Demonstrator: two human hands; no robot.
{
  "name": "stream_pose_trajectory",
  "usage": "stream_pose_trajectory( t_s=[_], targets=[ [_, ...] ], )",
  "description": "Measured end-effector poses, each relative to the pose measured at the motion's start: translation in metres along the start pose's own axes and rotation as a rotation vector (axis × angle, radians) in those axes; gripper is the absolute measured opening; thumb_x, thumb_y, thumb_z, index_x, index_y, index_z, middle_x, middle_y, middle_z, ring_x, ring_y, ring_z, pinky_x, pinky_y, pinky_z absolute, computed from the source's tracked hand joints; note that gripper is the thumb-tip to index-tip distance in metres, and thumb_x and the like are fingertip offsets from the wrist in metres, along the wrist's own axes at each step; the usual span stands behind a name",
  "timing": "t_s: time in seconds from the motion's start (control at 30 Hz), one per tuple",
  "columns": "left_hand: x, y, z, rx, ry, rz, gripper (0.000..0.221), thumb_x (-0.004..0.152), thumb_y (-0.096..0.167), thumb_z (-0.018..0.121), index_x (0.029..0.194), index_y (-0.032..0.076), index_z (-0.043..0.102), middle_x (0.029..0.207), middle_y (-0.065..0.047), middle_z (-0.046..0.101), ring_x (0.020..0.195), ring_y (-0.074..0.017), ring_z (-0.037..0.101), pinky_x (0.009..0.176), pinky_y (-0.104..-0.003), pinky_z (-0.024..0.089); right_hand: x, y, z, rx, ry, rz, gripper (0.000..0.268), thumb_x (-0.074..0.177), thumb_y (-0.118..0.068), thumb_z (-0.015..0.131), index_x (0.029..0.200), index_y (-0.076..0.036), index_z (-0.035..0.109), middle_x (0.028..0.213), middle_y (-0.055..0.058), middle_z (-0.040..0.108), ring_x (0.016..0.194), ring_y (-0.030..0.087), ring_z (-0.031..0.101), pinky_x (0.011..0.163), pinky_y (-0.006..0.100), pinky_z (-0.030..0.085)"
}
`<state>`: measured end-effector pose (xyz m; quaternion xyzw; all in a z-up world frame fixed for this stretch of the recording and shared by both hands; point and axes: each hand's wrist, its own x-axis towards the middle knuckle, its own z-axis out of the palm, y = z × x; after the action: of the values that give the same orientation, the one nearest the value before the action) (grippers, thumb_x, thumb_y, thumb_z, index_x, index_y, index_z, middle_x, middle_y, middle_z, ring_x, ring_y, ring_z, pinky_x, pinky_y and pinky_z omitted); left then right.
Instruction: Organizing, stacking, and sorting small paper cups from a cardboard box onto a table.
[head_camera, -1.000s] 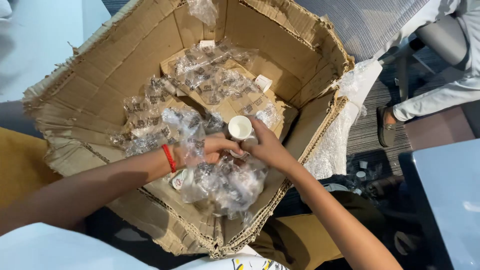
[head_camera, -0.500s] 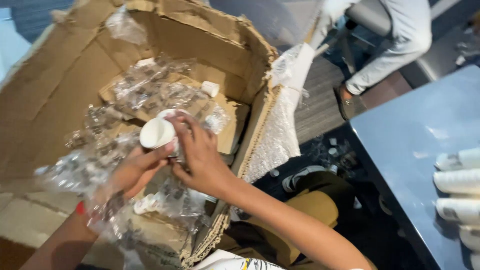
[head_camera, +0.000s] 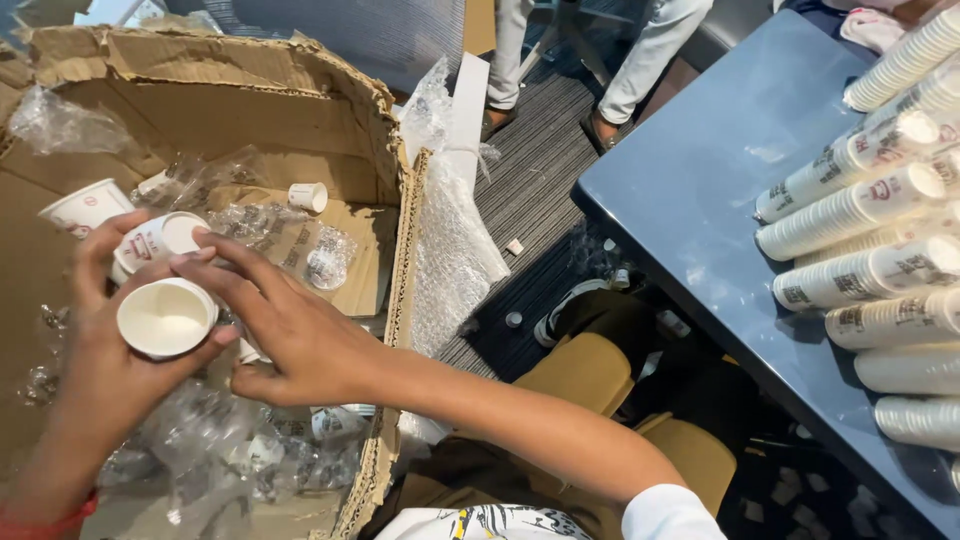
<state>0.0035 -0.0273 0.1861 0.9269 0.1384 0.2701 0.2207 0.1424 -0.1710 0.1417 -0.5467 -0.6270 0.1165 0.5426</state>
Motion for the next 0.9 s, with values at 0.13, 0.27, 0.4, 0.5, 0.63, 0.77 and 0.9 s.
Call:
stream_pose_trajectory(
  t_s=[0.13, 0.27, 0.4, 0.5, 0.63, 0.77, 0.9],
  targets=[
    [-0.004, 0.027, -0.012, 0.048, 0.049, 0.079, 0.065, 0.075, 0.028, 0.084, 0.134, 0.011, 0.065, 0.158, -0.02, 0.035, 0.149, -0.0332, 0.044, 0.12, -0.049, 0.044, -0.004, -0.019, -0.023, 0.032, 0.008, -0.038, 0.083, 0.085, -0.022, 0.072, 0.156, -0.016, 0.029, 0.167, 0.016, 0.026, 0.152, 0.039, 0.04, 0.124, 0.048, 0.043],
    [-0.035, 0.015, -0.007, -0.319, 0.105, -0.36, 0.074, 0.089, 0.027, 0.075, 0.155, 0.012, 0.047, 0.14, -0.015, 0.057, 0.127, -0.0233, 0.059, 0.111, -0.041, 0.048, -0.033, -0.025, -0.051, 0.07, 0.193, 0.054, 0.042, 0.1, -0.034, 0.07, 0.134, -0.014, 0.055, 0.145, 0.011, 0.049, 0.137, 0.027, 0.051, 0.12, 0.041, 0.047],
    [-0.081, -0.022, 0.022, -0.812, 0.164, -0.49, 0.073, 0.096, 0.031, 0.07, 0.159, 0.009, 0.04, 0.146, -0.017, 0.05, 0.132, -0.0303, 0.052, 0.11, -0.047, 0.045, -0.09, -0.015, -0.117, 0.384, 0.149, 0.585, 0.034, 0.092, -0.041, 0.075, 0.103, -0.008, 0.071, 0.107, 0.002, 0.066, 0.1, 0.014, 0.067, 0.087, 0.035, 0.055],
    [-0.116, 0.036, 0.125, -1.424, 0.047, -0.717, 0.078, 0.09, 0.037, 0.073, 0.156, 0.012, 0.041, 0.149, -0.018, 0.045, 0.134, -0.0413, 0.046, 0.102, -0.057, 0.043, -0.156, -0.02, -0.166, 0.553, 0.324, 0.766, 0.031, 0.087, -0.029, 0.08, 0.104, -0.006, 0.067, 0.102, -0.001, 0.058, 0.088, 0.008, 0.059, 0.072, 0.027, 0.049],
    [-0.061, 0.163, 0.22, -2.025, -0.139, -1.016, 0.082, 0.084, 0.043, 0.076, 0.154, 0.014, 0.043, 0.152, -0.02, 0.04, 0.136, -0.0525, 0.04, 0.095, -0.067, 0.042, -0.229, -0.046, -0.22, 0.731, 0.554, 0.834, 0.033, 0.098, -0.032, 0.068, 0.116, -0.005, 0.067, 0.1, 0.005, 0.062, 0.09, 0.01, 0.059, 0.08, 0.024, 0.044],
    [-0.028, 0.255, 0.264, -2.286, -0.704, -0.538, 0.085, 0.087, 0.048, 0.081, 0.153, 0.015, 0.039, 0.16, -0.023, 0.037, 0.147, -0.0502, 0.039, 0.117, -0.057, 0.041, -0.274, -0.071, -0.259, 0.582, 0.958, 0.782, 0.033, 0.092, -0.024, 0.061, 0.12, -0.005, 0.061, 0.116, 0.006, 0.064, 0.106, 0.012, 0.063, 0.092, 0.027, 0.05],
    [0.002, 0.298, 0.304, -2.354, -0.915, -0.661, 0.086, 0.085, 0.05, 0.081, 0.153, 0.018, 0.039, 0.16, -0.02, 0.036, 0.146, -0.0483, 0.04, 0.117, -0.052, 0.04, -0.308, -0.072, -0.279, 0.022, 1.246, 0.569, 0.04, 0.093, -0.007, 0.07, 0.127, -0.005, 0.049, 0.125, 0.007, 0.063, 0.116, 0.013, 0.061, 0.101, 0.032, 0.049]
  ],
)
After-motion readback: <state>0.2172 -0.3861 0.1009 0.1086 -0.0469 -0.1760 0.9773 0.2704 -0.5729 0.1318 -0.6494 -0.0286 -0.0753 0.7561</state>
